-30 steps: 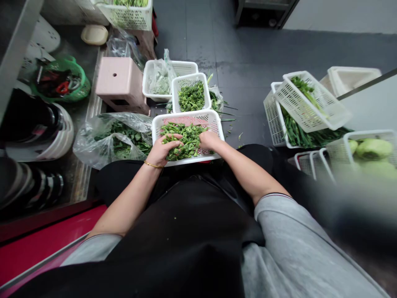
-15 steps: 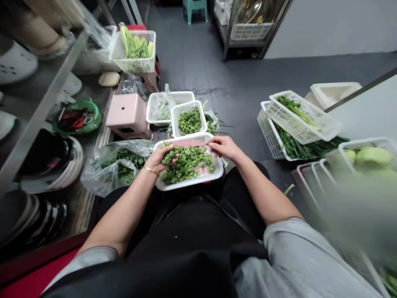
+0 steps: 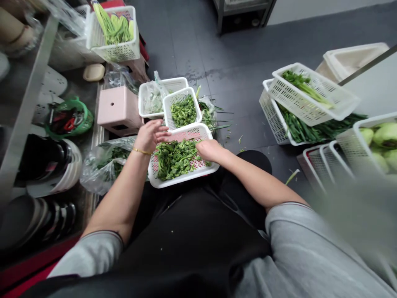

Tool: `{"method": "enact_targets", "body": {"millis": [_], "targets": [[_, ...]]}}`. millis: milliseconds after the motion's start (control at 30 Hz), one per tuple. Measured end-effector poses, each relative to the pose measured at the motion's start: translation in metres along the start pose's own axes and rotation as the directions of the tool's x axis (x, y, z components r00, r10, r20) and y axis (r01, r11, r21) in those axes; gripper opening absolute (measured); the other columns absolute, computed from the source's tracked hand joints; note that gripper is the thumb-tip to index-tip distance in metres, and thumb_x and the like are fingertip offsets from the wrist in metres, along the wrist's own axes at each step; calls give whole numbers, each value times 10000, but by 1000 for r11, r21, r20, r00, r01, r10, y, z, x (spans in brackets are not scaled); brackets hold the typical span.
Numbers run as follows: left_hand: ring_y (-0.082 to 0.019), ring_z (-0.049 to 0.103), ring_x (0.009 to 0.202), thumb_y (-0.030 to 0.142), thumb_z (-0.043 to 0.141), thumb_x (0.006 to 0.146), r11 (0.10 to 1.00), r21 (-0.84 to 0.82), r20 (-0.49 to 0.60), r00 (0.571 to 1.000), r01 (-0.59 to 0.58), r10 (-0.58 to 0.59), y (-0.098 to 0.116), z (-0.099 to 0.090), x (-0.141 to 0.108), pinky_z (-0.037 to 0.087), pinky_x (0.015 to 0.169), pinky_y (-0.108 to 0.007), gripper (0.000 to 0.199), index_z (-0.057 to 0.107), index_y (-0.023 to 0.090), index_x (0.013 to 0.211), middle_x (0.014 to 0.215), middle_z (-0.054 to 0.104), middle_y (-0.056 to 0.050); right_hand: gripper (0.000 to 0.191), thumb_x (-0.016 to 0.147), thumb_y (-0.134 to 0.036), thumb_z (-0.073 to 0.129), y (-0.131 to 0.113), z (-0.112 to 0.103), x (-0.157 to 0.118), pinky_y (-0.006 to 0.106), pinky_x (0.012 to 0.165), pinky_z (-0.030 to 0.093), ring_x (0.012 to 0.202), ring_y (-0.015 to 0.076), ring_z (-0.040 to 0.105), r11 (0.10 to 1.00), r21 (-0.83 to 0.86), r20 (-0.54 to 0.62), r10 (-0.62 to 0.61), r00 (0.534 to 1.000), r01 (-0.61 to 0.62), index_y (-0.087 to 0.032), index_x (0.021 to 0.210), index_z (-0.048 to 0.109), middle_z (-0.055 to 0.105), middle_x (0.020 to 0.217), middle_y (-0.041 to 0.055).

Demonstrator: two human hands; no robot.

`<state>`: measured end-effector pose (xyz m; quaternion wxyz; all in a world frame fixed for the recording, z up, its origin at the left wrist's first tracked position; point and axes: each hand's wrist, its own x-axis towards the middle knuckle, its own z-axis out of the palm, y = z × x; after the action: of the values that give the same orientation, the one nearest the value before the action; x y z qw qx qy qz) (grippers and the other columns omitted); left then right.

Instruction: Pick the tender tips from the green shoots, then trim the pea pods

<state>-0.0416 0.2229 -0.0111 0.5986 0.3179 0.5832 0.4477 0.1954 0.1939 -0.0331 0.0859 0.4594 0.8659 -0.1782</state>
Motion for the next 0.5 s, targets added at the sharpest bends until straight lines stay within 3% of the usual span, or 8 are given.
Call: {"method": "enact_targets", "body": {"millis": [100,200,267,300,333,400,467,500], "targets": [[-162,650,615,378,704,688,998,-36,89,995,52,-49,-29,-12,-54,489,477,-232,413,591,108,978,784,655,-86,238,814,-104,485,-20,7,25,348,765,486,941,294,650,992,-121,118,31,993,-16,-54,918,693,694,953,219],[-145,642,593,381,715,679,989,-85,100,989,122,-113,-56,-24,-92,478,463,-209,402,605,98,943,741,662,-72,173,748,-81,552,-24,3,33,327,733,489,897,291,660,990,-140,173,32,984,-8,-63,838,698,704,895,198],[-144,643,598,374,719,683,984,-92,115,984,150,-139,-71,-28,-106,478,466,-206,394,616,97,943,741,664,-72,113,721,-123,604,-21,-4,27,282,658,486,785,239,667,1000,-6,199,-4,980,6,-102,800,683,707,824,132],[-148,647,616,367,722,685,984,-88,123,982,156,-145,-77,-27,-110,483,474,-208,394,622,98,955,758,667,-77,99,729,-156,612,-19,-6,23,256,604,476,699,198,656,990,144,201,-32,979,3,-119,803,668,697,766,92],[-154,653,648,358,726,686,984,-84,132,981,156,-144,-81,-24,-111,492,487,-212,400,628,100,976,787,670,-85,99,748,-192,609,-18,-8,19,232,547,458,607,156,627,943,333,194,-64,979,-4,-131,816,647,673,700,53],[-165,658,724,336,732,689,986,-95,152,981,136,-121,-87,-13,-105,515,524,-228,421,632,111,1031,855,671,-95,134,781,-260,597,-20,-9,12,199,452,406,458,94,535,734,679,150,-114,982,-19,-141,842,602,594,579,-13],[-158,644,745,313,740,686,986,-134,190,979,101,-74,-90,0,-94,534,556,-250,443,630,124,1071,876,663,-84,181,778,-302,614,-26,-5,10,184,411,381,410,73,489,559,829,105,-126,986,-17,-145,859,577,541,529,-50],[-145,631,712,304,745,680,984,-155,216,975,89,-55,-90,5,-87,539,563,-260,456,628,126,1083,842,656,-67,198,768,-303,628,-31,-2,11,180,409,385,419,74,499,520,854,93,-120,988,-17,-145,875,576,544,532,-53]]}}
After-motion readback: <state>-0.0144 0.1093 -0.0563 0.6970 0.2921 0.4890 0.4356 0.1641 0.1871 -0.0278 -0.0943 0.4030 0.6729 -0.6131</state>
